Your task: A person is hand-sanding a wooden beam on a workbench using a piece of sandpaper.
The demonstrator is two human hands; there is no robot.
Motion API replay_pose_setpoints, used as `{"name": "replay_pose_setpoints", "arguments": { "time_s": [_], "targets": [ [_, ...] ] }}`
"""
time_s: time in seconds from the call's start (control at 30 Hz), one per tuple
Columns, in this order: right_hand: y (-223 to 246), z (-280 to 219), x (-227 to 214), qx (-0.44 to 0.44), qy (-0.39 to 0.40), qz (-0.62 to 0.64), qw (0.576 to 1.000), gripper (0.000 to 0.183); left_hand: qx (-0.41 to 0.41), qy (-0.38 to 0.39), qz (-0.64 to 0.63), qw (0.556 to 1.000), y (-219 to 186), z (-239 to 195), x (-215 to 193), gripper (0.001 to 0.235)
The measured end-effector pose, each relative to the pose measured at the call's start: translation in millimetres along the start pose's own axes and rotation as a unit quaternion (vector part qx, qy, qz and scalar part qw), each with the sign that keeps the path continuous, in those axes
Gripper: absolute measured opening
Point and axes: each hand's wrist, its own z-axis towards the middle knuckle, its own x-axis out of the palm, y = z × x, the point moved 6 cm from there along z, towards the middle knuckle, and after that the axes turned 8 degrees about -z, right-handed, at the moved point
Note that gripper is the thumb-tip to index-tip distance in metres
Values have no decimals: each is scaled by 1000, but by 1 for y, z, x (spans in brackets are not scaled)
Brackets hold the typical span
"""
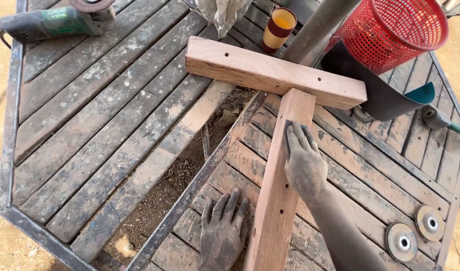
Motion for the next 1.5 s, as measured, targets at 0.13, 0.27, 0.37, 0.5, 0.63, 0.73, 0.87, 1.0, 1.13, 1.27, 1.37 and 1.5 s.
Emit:
{"name": "replay_pose_setpoints", "arguments": {
  "time_s": [0.13, 0.27, 0.37, 0.5, 0.63, 0.73, 0.87, 1.0, 1.13, 1.27, 1.37, 1.5],
  "targets": [
    [-17, 74, 2, -15, -55, 69, 996, 48, 0, 23, 2, 1000, 0, -2, 1, 37],
    [-30, 117, 16, 17, 14, 76, 997, 54, -8, 15, -39, 999, 0, 3, -11, 43],
    [-41, 121, 23, 11, 57, 59, 997, 57, 14, 15, -121, 992, -9, 3, -21, 57],
    [-36, 124, 31, -4, 88, 34, 996, 60, 47, 34, -168, 984, -7, -4, -22, 72],
    [-28, 112, 25, -4, 84, 38, 996, 60, 36, 37, -175, 983, -6, -2, -23, 72],
    [-13, 66, 17, -17, 55, 37, 998, 62, 47, 11, -177, 983, -4, -4, -28, 59],
    [2, -36, 2, -105, -25, 15, 994, 58, 41, 16, -163, 986, -9, -3, -21, 59],
    [1, -72, 33, -156, -145, -71, 975, 58, 30, 9, -170, 985, -5, -5, -24, 60],
    [-4, 26, 12, -100, -14, -33, 994, 65, 11, 15, -172, 985, -2, -1, -24, 61],
    [-25, 109, 20, -24, 81, -6, 996, 66, 16, 10, -190, 982, -1, 1, -28, 62],
    [-29, 84, 19, -35, 75, -35, 996, 69, 17, 16, -202, 979, -3, -3, -29, 63],
    [-38, 49, 35, -107, 24, -96, 989, 72, 15, 3, -206, 978, -3, 3, -31, 60]
  ]
}}
